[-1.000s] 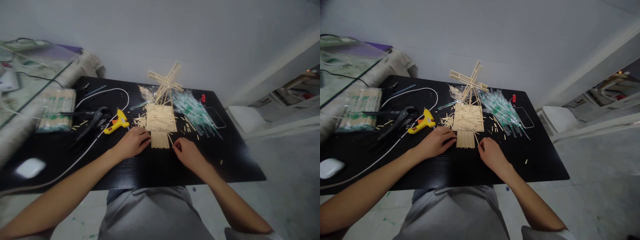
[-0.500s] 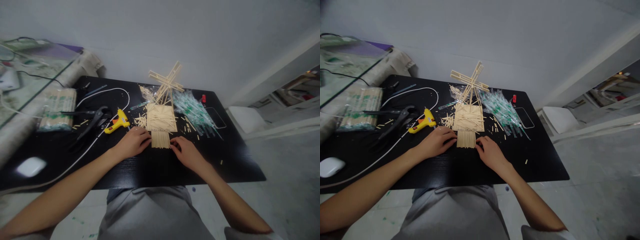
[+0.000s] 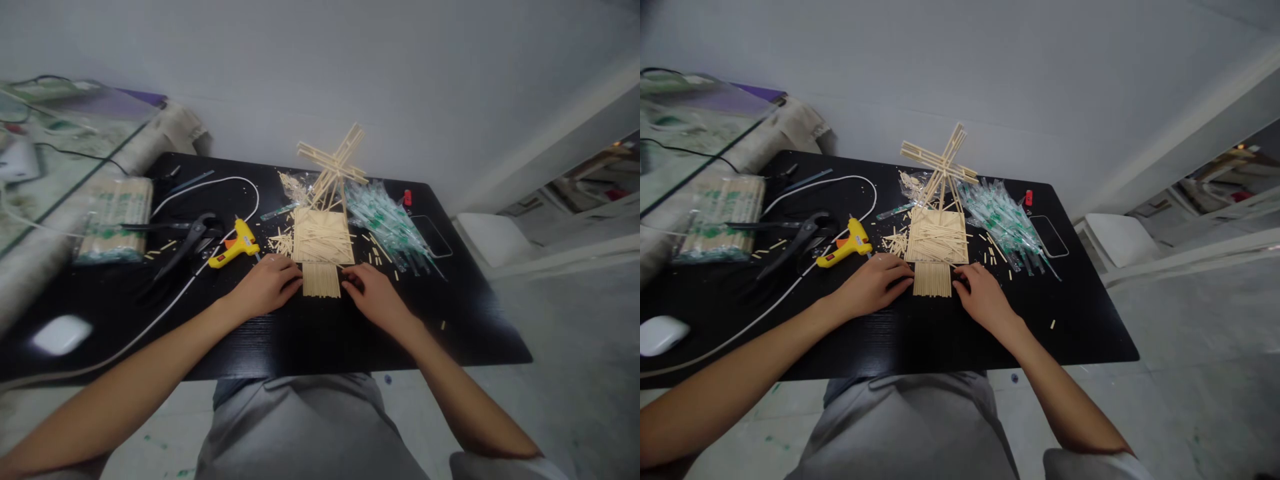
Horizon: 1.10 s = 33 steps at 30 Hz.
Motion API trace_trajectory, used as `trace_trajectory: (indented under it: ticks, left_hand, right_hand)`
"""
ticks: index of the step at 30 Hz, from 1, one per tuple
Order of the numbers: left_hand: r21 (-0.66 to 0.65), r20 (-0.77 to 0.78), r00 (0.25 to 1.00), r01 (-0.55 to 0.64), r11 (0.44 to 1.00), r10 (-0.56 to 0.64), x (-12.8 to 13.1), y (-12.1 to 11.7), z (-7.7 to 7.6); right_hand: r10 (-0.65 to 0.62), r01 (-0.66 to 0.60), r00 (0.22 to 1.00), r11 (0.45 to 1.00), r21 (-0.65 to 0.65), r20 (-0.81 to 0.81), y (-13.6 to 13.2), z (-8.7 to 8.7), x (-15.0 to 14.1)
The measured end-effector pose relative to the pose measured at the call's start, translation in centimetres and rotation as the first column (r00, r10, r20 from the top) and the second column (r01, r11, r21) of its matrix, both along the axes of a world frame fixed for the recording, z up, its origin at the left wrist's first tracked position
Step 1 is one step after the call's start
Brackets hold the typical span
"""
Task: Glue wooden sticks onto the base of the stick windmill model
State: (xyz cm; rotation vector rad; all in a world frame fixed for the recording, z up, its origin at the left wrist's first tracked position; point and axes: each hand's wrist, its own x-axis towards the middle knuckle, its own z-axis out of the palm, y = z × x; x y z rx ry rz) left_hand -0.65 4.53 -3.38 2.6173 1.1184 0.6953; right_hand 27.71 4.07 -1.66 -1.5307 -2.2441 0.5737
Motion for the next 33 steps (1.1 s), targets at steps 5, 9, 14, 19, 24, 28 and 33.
trace_trajectory:
  ticks: [5, 9, 14, 19, 24, 28, 33]
  left_hand:
    - [0.000, -0.001, 1.000, -0.007, 1.000, 0.007, -0.1, 0.0, -0.1]
    - [0.001, 0.001, 1.000, -0.013, 1.000, 0.013, -0.2, 0.1, 0.0]
    - [-0.001, -0.011, 1.000, -0.013, 1.000, 0.013, -0.2, 0.0, 0.1]
    - [-0.006, -0.013, 1.000, -0.013, 1.000, 0.012, -0.2, 0.0, 0.2]
    - [0.004, -0.014, 1.000, -0.009, 1.000, 0.009, -0.1, 0.0, 0.1]
    - [0.001, -0.006, 1.000, 0.001, 1.000, -0.001, 0.0, 0.0, 0.0]
    - [0.001, 0.004, 1.000, -0.002, 1.000, 0.002, 0.0, 0.0, 0.1]
  right_hand:
    - [0.033, -0.039, 0.998, 0.992, 0.124, 0.052, 1.8, -1.0, -0.3]
    - [0.029, -0.048, 0.992, 0.988, 0.148, 0.126, 2.6, -1.6, -0.9]
    - [0.018, -0.037, 0.991, 0.989, 0.143, 0.134, 2.8, -1.8, -1.2]
    - [-0.057, 0.048, 0.991, 0.996, 0.070, 0.120, 1.8, -0.6, -0.3]
    - [-0.087, 0.096, 0.992, 0.991, -0.095, 0.096, -1.1, 0.4, 1.1]
    - [-0.116, 0.139, 0.984, 0.974, -0.179, 0.133, -2.6, 0.5, 0.8]
    - [-0.148, 0.173, 0.977, 0.972, -0.158, 0.155, -2.1, 0.1, -0.4]
